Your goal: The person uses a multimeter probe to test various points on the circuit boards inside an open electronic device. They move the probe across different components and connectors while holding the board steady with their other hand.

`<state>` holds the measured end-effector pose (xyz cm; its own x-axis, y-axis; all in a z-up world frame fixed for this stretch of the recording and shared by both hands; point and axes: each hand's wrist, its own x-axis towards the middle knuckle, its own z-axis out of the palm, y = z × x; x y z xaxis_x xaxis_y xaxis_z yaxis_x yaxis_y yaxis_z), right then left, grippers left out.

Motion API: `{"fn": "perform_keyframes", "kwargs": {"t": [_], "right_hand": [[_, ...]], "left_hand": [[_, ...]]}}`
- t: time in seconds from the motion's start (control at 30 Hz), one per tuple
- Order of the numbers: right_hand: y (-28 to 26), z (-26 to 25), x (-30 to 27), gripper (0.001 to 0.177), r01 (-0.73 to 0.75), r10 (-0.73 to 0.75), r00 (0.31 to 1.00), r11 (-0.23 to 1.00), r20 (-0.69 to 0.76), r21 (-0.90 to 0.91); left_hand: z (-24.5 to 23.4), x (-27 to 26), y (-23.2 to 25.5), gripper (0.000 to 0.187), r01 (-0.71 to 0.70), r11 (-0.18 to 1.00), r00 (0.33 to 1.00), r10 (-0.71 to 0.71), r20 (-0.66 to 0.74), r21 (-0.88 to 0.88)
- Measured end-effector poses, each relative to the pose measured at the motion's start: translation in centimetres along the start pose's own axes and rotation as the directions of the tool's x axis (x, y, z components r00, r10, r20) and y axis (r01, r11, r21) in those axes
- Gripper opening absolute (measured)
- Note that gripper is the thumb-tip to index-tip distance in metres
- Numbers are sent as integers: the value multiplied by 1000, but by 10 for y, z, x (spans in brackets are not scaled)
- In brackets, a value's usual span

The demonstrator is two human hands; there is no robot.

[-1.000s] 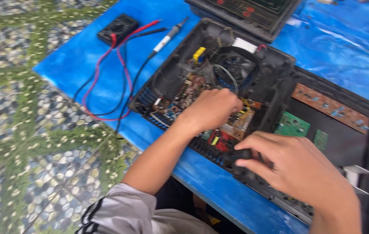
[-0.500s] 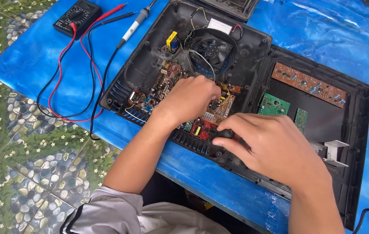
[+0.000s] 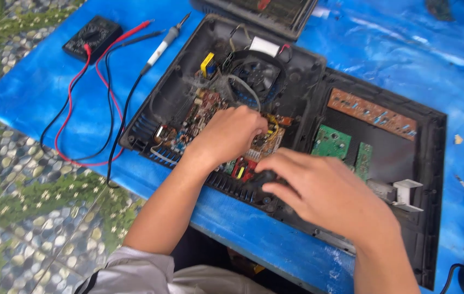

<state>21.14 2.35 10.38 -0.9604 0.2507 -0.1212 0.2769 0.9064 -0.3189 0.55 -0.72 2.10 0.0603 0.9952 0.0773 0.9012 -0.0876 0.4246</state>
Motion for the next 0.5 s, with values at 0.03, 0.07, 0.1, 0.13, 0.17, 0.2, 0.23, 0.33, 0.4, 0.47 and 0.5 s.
{"fn": "perform_keyframes", "kwargs": {"t": [0.03, 0.07, 0.1, 0.13, 0.17, 0.2, 0.23, 0.33, 0.4, 0.47, 0.5], "right_hand": [[0, 2, -1, 28, -9, 8, 1000, 1000, -22, -22], [1, 4, -1, 26, 24, -25, 999, 1000, -28, -12], [2, 5, -2, 25, 56, -56, 998, 998, -37, -5], [3, 6, 0, 25, 45, -47, 997, 998, -61, -32], [3, 10, 2, 31, -20, 18, 1000, 996, -25, -87], [2, 14, 5, 41, -84, 86, 996, 986, 7, -142], [3, 13, 4, 41, -85, 86, 996, 985, -2, -147], [5, 8, 3, 32, 39, -47, 997, 990, -58, -139], [7, 5, 0, 18, 51, -51, 999, 998, 20, -20], [7, 10, 0, 32, -25, 29, 999, 996, 39, -85], [8, 12, -1, 53, -100, 110, 993, 983, 52, -153]], "left_hand": [[-1, -1, 1, 27, -23, 1000, 1000, 24, -19, 12], [-2, -2, 3, 25, -17, 1000, 1000, 17, -20, 4], [-4, -2, 4, 25, -14, 1000, 1000, 14, -22, -2], [-4, 2, 3, 25, -42, 999, 998, 42, -43, 12], [-2, 1, 2, 27, -26, 999, 999, 27, -21, 19], [1, 0, -1, 32, -10, 1000, 1000, 11, 0, 27], [-1, 1, 1, 32, -16, 999, 1000, 16, -5, 34], [-3, 3, 0, 26, 32, 999, 998, -33, 61, 4], [2, 3, -2, 31, 15, 1000, 999, -15, 40, -2], [2, 4, -3, 32, 19, 1000, 999, -19, 36, -5], [3, 4, -2, 34, 22, 1000, 999, -22, 32, -9]]}}
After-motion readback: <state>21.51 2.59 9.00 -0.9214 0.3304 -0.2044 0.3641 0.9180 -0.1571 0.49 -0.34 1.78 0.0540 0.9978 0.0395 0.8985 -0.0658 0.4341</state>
